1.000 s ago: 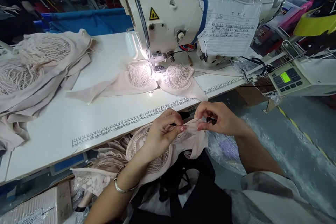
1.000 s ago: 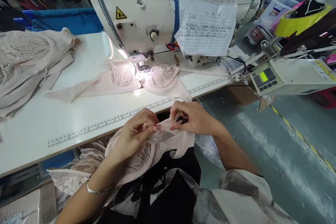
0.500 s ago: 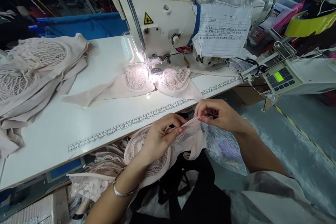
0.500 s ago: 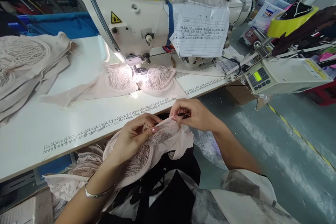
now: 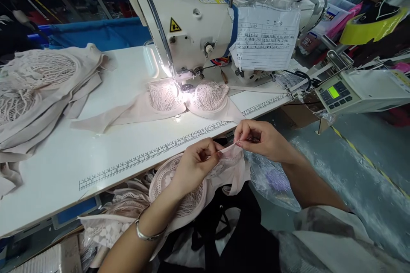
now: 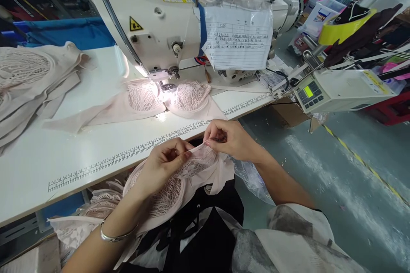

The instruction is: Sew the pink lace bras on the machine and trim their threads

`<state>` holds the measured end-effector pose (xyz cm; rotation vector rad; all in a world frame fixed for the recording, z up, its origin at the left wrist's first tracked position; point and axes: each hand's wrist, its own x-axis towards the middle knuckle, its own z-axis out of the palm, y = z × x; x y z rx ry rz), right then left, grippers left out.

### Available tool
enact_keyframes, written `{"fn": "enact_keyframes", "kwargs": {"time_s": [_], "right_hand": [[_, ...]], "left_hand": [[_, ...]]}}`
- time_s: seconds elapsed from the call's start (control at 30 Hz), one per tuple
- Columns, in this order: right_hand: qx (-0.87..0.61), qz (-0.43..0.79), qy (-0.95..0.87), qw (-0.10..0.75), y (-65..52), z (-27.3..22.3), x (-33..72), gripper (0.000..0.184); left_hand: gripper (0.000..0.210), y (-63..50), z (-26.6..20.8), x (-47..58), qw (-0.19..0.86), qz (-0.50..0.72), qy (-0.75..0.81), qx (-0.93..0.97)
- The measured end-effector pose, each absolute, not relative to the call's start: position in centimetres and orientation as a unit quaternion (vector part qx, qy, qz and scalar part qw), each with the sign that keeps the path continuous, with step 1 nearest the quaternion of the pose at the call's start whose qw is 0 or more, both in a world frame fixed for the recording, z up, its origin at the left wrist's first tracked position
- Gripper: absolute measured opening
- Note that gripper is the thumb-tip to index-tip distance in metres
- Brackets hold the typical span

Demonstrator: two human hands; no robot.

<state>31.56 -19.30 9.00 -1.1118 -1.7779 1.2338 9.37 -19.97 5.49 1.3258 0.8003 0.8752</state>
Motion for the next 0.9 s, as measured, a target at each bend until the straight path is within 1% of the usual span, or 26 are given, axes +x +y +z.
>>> {"fn": "enact_keyframes", "kwargs": {"time_s": [0.07, 0.1, 0.17, 0.23, 0.3, 0.37, 0.43, 0.47, 0.5, 0.57, 0.67, 0.7, 0.77, 0.83, 0.9], "right_hand": [[-0.440, 0.462, -0.687, 0.347, -19.6, 9.3, 31.2, 0.021], [-0.447, 0.451, -0.692, 0.345, -19.7, 9.4, 31.0, 0.018], [-0.457, 0.425, -0.707, 0.332, -20.0, 9.5, 30.6, 0.015], [-0.456, 0.400, -0.726, 0.325, -20.2, 9.5, 30.4, 0.015], [-0.452, 0.363, -0.739, 0.344, -20.2, 9.4, 30.4, 0.014], [-0.454, 0.318, -0.734, 0.391, -20.1, 9.2, 30.7, 0.018], [-0.466, 0.313, -0.709, 0.426, -20.0, 8.9, 31.2, 0.032], [-0.475, 0.328, -0.697, 0.426, -20.0, 8.8, 31.5, 0.038], [-0.484, 0.345, -0.690, 0.413, -20.0, 8.6, 31.8, 0.043], [-0.488, 0.367, -0.704, 0.363, -20.0, 8.4, 32.3, 0.048], [-0.466, 0.384, -0.743, 0.289, -19.8, 8.2, 32.4, 0.057], [-0.459, 0.396, -0.748, 0.271, -19.8, 8.2, 32.3, 0.056], [-0.456, 0.421, -0.744, 0.249, -19.6, 8.2, 32.0, 0.045], [-0.454, 0.444, -0.732, 0.247, -19.4, 8.2, 31.7, 0.033], [-0.451, 0.463, -0.720, 0.253, -19.2, 8.2, 31.5, 0.028]], "left_hand": [[0.014, -19.7, 5.8, 9.6, 0.603, 0.370, 0.365, 0.604], [0.013, -19.6, 6.0, 9.8, 0.586, 0.362, 0.373, 0.622], [0.020, -19.5, 6.3, 10.2, 0.552, 0.344, 0.383, 0.656], [0.011, -19.5, 6.5, 10.6, 0.523, 0.339, 0.397, 0.673], [0.017, -19.5, 6.5, 10.8, 0.512, 0.348, 0.422, 0.662], [0.022, -19.5, 6.4, 10.8, 0.541, 0.358, 0.438, 0.623], [0.021, -19.4, 6.3, 10.7, 0.603, 0.358, 0.434, 0.566], [0.020, -19.3, 6.2, 10.7, 0.632, 0.359, 0.427, 0.537], [0.019, -19.2, 6.0, 10.6, 0.657, 0.362, 0.419, 0.512], [0.018, -19.0, 5.7, 10.6, 0.688, 0.372, 0.401, 0.477], [0.016, -18.9, 5.4, 10.7, 0.705, 0.378, 0.381, 0.463], [0.016, -18.9, 5.4, 10.8, 0.705, 0.379, 0.379, 0.464], [0.014, -18.9, 5.4, 10.8, 0.704, 0.384, 0.378, 0.463], [0.012, -19.0, 5.4, 10.9, 0.703, 0.391, 0.377, 0.460], [0.011, -19.0, 5.4, 10.8, 0.703, 0.394, 0.376, 0.457]]}}
